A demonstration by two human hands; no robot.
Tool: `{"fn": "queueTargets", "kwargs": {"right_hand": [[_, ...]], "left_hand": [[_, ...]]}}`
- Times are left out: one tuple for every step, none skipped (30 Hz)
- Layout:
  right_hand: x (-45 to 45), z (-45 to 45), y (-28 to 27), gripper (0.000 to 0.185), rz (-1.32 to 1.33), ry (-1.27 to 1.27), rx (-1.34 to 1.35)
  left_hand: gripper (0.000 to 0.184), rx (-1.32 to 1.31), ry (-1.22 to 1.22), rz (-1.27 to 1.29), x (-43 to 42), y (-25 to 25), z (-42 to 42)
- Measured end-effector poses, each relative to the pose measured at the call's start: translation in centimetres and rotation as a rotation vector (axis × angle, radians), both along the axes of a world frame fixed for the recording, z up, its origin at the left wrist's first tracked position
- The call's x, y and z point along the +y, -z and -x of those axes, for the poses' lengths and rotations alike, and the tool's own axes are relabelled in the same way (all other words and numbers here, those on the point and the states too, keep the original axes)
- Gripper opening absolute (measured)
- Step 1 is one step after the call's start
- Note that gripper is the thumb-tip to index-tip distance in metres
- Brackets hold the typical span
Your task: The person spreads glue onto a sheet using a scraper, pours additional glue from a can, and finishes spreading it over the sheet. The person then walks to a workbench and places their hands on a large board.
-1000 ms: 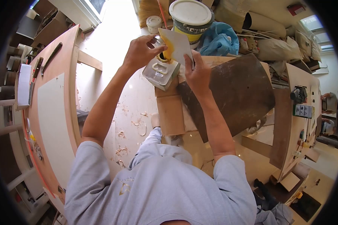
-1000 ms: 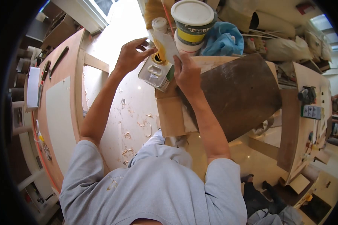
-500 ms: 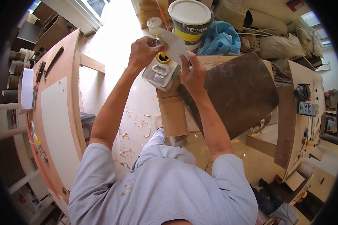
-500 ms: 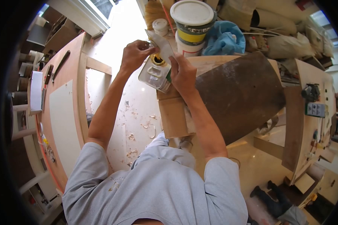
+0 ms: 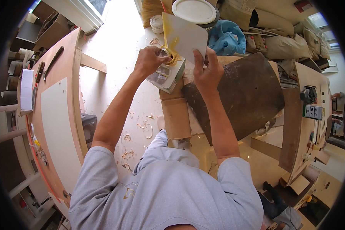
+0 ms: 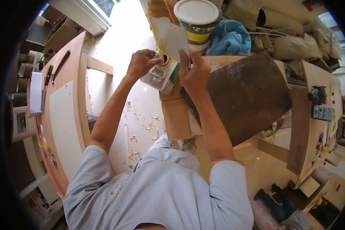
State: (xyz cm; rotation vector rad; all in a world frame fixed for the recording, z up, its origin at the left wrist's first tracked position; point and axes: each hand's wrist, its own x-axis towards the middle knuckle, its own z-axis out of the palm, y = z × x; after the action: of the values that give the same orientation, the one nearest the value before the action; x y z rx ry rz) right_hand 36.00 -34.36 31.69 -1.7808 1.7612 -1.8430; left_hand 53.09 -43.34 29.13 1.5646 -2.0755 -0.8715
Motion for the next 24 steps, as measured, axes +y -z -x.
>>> {"fn": "queueTargets", "kwargs": {"right_hand": [[-0.1,0.1,-0.7,0.014,0.011,0.004,-0.003],[-0.2,0.3,-1.3,0.015,0.022,0.010,-0.007],[-0.2,0.5,-1.6,0.015,0.032,0.019,-0.011],[-0.2,0.8,-1.7,0.016,0.020,0.014,-0.011],[-0.3,1.0,-1.8,0.016,0.011,0.008,-0.012],[-0.4,1.2,-1.9,0.017,0.002,0.004,-0.013],[-0.4,1.2,-1.6,0.016,-0.021,0.013,0.006],[-0.4,1.2,-0.8,0.016,-0.044,0.024,0.024],[-0.4,1.2,0.0,0.015,-0.067,0.038,0.043],[-0.4,1.2,0.7,0.015,-0.033,0.034,0.049],[-0.5,1.0,1.5,0.015,0.000,0.029,0.054],[-0.5,0.8,1.7,0.015,0.033,0.025,0.059],[-0.4,0.6,1.8,0.016,0.036,0.011,0.040],[-0.3,0.4,1.9,0.017,0.038,-0.004,0.022],[-0.2,0.3,1.8,0.019,0.040,-0.020,0.004],[-0.1,0.2,1.8,0.018,0.037,-0.019,0.002],[-0.1,0.2,1.8,0.017,0.034,-0.019,0.000],[0.0,0.2,1.8,0.017,0.033,-0.020,-0.002],[0.0,0.2,1.8,0.016,0.031,-0.011,-0.004],[0.0,0.3,2.0,0.016,0.028,-0.003,-0.006],[0.0,0.3,2.1,0.015,0.026,0.002,-0.008],[0.0,0.3,2.2,0.015,0.019,-0.001,0.000],[0.2,0.3,2.3,0.014,0.012,-0.006,0.008],[0.3,0.3,2.3,0.014,0.005,-0.012,0.016]], "left_hand": [[0.042,-0.003,0.003,0.020,0.0,0.1,-0.2],[0.041,-0.006,0.008,0.038,0.1,0.1,-0.5],[0.041,-0.009,0.015,0.057,0.3,-0.1,-0.6],[0.043,0.017,0.032,0.056,0.3,-0.3,-0.8],[0.044,0.043,0.049,0.057,0.3,-0.6,-1.1],[0.046,0.067,0.067,0.058,0.3,-0.8,-1.4],[0.048,0.076,0.078,0.064,0.1,-0.9,-1.6],[0.050,0.085,0.091,0.070,-0.1,-0.8,-1.8],[0.052,0.095,0.107,0.074,-0.3,-0.8,-1.8],[0.055,0.109,0.122,0.022,-0.5,-0.8,-1.9],[0.055,0.122,0.126,0.024,-0.5,-0.9,-1.9],[0.055,0.133,0.130,0.025,-0.4,-1.2,-1.8],[0.054,0.143,0.134,0.024,-0.2,-1.5,-1.7],[0.056,0.155,0.122,-0.028,-0.1,-1.9,-1.5],[0.057,0.206,0.120,-0.012,-0.2,-1.6,-1.5],[0.058,0.258,0.118,0.005,-0.3,-1.2,-1.6],[0.058,0.310,0.116,0.022,-0.5,-0.9,-1.7],[0.060,0.349,0.138,0.092,-0.5,-1.2,-1.6],[0.060,0.336,0.122,0.093,-0.5,-1.6,-1.6],[0.060,0.322,0.105,0.095,-0.5,-2.1,-1.7],[0.060,0.310,0.086,0.099,-0.6,-3.0,-1.7],[0.060,0.310,0.106,0.155,-0.8,-3.5,-1.8],[0.060,0.316,0.112,0.161,-0.8,-4.3,-1.8],[0.060,0.322,0.117,0.167,-0.7,-5.1,-1.8]]}}
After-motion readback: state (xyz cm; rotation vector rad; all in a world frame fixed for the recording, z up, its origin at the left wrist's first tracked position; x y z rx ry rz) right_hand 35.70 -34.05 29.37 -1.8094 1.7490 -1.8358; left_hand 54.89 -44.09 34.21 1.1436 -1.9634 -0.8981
